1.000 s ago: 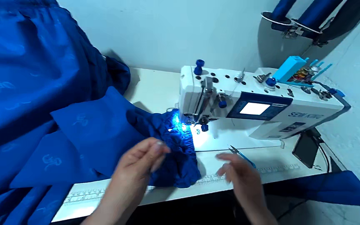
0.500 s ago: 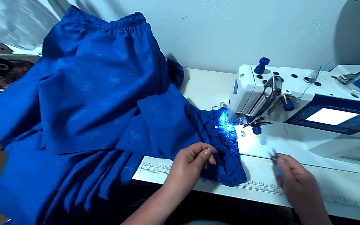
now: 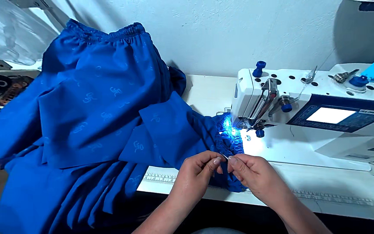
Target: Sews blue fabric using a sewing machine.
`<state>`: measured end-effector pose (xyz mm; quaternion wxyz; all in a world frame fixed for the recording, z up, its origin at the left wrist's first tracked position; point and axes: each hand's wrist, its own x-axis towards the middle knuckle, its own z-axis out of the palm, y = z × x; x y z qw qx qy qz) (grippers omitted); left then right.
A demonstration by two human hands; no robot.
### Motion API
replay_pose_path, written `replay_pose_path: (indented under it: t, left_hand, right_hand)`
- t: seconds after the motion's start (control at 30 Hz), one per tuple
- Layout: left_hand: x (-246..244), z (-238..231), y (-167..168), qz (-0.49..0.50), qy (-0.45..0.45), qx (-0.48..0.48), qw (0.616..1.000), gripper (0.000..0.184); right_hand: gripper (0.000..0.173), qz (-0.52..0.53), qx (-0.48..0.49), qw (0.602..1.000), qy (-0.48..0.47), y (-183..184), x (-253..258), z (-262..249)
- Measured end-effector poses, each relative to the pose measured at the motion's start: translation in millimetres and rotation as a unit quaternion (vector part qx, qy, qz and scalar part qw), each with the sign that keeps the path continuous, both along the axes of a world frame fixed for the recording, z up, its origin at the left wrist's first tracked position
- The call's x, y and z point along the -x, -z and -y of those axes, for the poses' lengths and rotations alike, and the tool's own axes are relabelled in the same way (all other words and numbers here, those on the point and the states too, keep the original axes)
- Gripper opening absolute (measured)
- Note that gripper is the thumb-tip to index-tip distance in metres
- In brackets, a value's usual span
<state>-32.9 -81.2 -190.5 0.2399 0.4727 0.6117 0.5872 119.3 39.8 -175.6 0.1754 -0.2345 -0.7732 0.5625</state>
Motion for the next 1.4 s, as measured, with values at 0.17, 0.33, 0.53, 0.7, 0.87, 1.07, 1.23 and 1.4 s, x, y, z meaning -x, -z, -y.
replay_pose_path:
  t: [0.17, 0.33, 0.53, 0.7, 0.87, 1.07, 1.23, 1.4]
  left_hand:
    - [2.8, 5.2, 3.5, -0.001, -0.013, 0.012, 1.000, 0.023]
    - [1.4, 9.8, 7.1, 0.011, -0.015, 0.036, 0.999, 0.023]
    - [-9.1, 0.5, 2.4, 0.001, -0.007, 0.025, 1.000, 0.023]
    - [-5.0, 4.0, 4.3, 0.009, -0.016, 0.030, 0.999, 0.023]
    - [-17.0, 6.3, 6.4, 0.090, 0.091, 0.042, 0.991, 0.028]
    - [-66.6, -20.2, 5.5, 0.064, 0.270, 0.060, 0.959, 0.048]
    - [-89.4, -35.8, 2.6, 0.051, 0.403, 0.098, 0.908, 0.061]
    - [-79.7, -27.6, 21.7, 0.105, 0.449, 0.086, 0.883, 0.035]
  right_hand:
    - [0.034, 0.060, -0.024, 0.998, 0.002, 11.1, -32.4, -7.2]
    - [0.032, 0.031, 0.033, 0.999, 0.020, 23.3, -47.3, -8.0]
    - [0.033, 0.022, -0.035, 0.999, -0.033, -7.3, -2.6, -8.0]
    - [0.032, 0.034, -0.058, 0.998, 0.015, 6.6, -31.4, -13.3]
    - [0.031, 0.118, -0.373, 0.890, 0.235, 66.3, -109.1, -52.8]
    - [0.046, 0.028, -0.274, 0.940, 0.202, 50.5, -122.0, -33.3]
    - [0.009, -0.130, 0.097, 0.980, 0.119, 41.3, -105.5, 26.4]
    - [0.018, -0.034, -0.033, 0.981, 0.188, 40.2, -178.0, -1.1]
